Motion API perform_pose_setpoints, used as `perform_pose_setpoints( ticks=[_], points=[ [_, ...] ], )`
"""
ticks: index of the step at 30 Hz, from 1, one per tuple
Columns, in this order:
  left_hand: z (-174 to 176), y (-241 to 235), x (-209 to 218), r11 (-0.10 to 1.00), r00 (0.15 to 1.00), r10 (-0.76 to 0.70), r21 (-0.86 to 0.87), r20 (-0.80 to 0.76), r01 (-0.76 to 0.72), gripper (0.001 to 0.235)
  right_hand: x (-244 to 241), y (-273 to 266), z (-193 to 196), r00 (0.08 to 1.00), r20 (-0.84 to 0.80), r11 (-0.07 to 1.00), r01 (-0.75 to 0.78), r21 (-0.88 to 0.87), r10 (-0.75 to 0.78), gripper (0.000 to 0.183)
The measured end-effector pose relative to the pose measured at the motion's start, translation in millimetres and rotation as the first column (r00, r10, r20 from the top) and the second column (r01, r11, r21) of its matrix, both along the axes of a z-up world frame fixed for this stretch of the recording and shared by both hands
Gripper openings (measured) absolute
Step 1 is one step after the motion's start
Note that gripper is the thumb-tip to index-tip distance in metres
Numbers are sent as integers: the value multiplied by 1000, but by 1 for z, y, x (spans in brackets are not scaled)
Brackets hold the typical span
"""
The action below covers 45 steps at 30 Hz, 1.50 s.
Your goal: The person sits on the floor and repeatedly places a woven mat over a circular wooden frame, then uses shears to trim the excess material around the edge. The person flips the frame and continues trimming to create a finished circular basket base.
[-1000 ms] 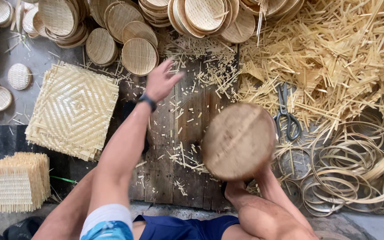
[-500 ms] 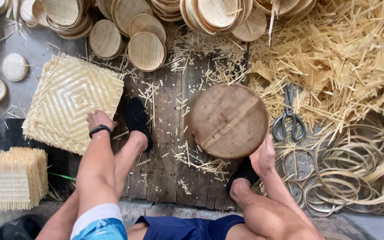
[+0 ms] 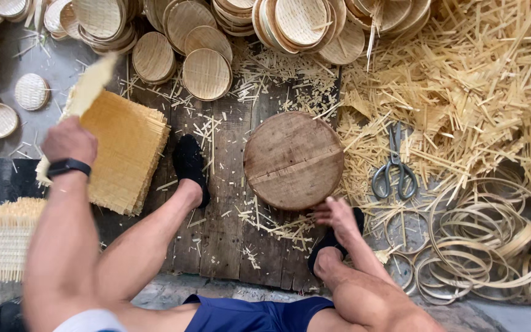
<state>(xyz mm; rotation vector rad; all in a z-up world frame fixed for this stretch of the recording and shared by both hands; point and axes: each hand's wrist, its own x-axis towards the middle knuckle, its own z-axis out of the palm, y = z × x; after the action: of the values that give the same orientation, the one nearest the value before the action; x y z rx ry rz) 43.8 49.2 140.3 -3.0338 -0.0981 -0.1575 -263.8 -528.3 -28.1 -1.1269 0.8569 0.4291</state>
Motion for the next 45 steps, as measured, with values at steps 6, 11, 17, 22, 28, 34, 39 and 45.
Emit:
perform_pose_setpoints(
  ticks=[6,11,17,22,28,34,39,45],
  points=[
    [71,-162,-64,869,840,-495,-146,-223,474,6,13,-20,41,957,269,970,158,-183,-105,44],
    [19,-291,-177,333,421,-906,-530,52,780,10,30,-44,82,888,341,933,212,290,-308,59],
    [-66,-318,-217,341,336,-937,-472,-98,813,47,46,-69,29,991,127,967,-17,-253,50,30],
    [-137,-280,-169,795,951,-308,-552,-13,250,67,29,-62,-30,940,268,970,235,-57,-212,26],
    [-196,-244,-103,184,789,-110,-793,-604,-581,34,34,-50,-3,950,274,957,211,-201,-152,27],
    [-215,-237,-116,275,852,-76,-832,-519,-482,27,47,-20,62,790,147,152,69,-986,596,66],
    [-194,-246,-115,274,885,-43,-858,-463,-435,27,68,22,70,471,-157,-94,-155,-983,868,80],
    [-159,-263,-128,417,928,17,-841,-373,-345,28,61,28,57,452,-193,-156,-117,-981,871,77]
  ],
)
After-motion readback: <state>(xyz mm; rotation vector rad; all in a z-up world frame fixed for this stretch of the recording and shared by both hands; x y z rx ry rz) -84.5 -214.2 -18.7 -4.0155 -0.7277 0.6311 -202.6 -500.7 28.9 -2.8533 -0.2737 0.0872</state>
